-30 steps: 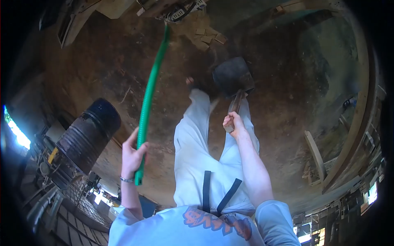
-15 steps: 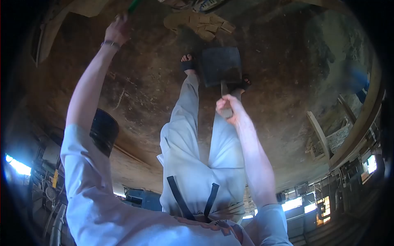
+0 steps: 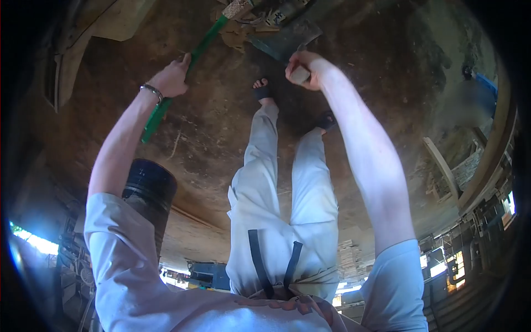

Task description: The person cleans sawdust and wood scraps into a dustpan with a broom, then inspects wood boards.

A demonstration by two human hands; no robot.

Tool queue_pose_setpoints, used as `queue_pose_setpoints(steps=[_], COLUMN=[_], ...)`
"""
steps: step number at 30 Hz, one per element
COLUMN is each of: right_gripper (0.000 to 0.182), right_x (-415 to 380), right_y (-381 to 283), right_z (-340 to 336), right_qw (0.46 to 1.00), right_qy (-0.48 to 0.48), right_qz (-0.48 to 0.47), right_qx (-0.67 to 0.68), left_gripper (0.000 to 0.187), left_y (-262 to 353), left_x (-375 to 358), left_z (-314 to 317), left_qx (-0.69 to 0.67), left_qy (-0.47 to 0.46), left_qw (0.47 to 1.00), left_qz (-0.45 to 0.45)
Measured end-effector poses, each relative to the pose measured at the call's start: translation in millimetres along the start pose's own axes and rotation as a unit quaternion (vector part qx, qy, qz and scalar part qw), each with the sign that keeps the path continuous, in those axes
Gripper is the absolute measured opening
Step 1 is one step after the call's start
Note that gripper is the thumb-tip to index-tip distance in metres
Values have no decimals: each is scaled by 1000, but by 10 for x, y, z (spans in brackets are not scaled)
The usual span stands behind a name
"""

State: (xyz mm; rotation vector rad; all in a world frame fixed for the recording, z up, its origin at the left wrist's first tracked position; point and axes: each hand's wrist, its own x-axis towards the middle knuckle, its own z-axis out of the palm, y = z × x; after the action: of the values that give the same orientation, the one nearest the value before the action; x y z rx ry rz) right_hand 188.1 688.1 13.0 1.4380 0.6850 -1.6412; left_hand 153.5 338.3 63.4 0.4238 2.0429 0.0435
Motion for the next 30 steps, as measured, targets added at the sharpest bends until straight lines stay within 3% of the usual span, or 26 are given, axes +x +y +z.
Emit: queue_pose_setpoints(steps=[2, 5, 7, 8, 11, 14, 18, 19, 22, 26, 28, 30], right_gripper=[15, 17, 17, 17, 14, 19, 18, 18, 15, 13, 13, 12], right_x=[-56, -25, -98, -112, -39, -34, -49, -61, -165, -330, -432, -640], right_y=[-52, -21, -88, -123, -104, -83, -80, -36, 106, 198, 214, 245], right_z=[34, -267, -291, -286, -259, -347, -430, -440, -454, -896, -1136, -1129], right_qw=[997, 1000, 999, 999, 997, 998, 998, 998, 999, 984, 984, 996], right_qy=[42, 8, 6, 4, 29, -9, -7, -12, -9, -68, -81, -16], right_qz=[2, 22, 40, 48, 45, 53, 48, 41, -27, 16, 26, 5], right_qx=[-60, 6, -3, -7, 47, 41, 41, 35, 34, 161, 156, 89], left_gripper=[95, 88, 88, 88, 82, 81, 77, 77, 74, 68, 67, 67], left_y=[79, 72, 321, 519, 847, 1118, 1196, 1194, 1107, 376, -98, 142], left_x=[-93, -419, -724, -907, -1307, -1744, -2177, -2251, -2192, -1496, -1057, -833], left_z=[34, 396, 524, 530, 627, 620, 454, 369, 251, 490, 551, 278], left_qx=[-63, -53, -14, -33, -130, -243, -262, -227, -104, -36, -53, -38], left_qy=[-58, -27, -109, -102, -47, 2, 159, 144, 174, 241, 201, 99], left_qw=[996, 998, 994, 994, 990, 970, 952, 960, 957, 949, 962, 974], left_qz=[-34, -19, -27, -32, 4, -16, -27, -77, -208, -200, -178, -202])
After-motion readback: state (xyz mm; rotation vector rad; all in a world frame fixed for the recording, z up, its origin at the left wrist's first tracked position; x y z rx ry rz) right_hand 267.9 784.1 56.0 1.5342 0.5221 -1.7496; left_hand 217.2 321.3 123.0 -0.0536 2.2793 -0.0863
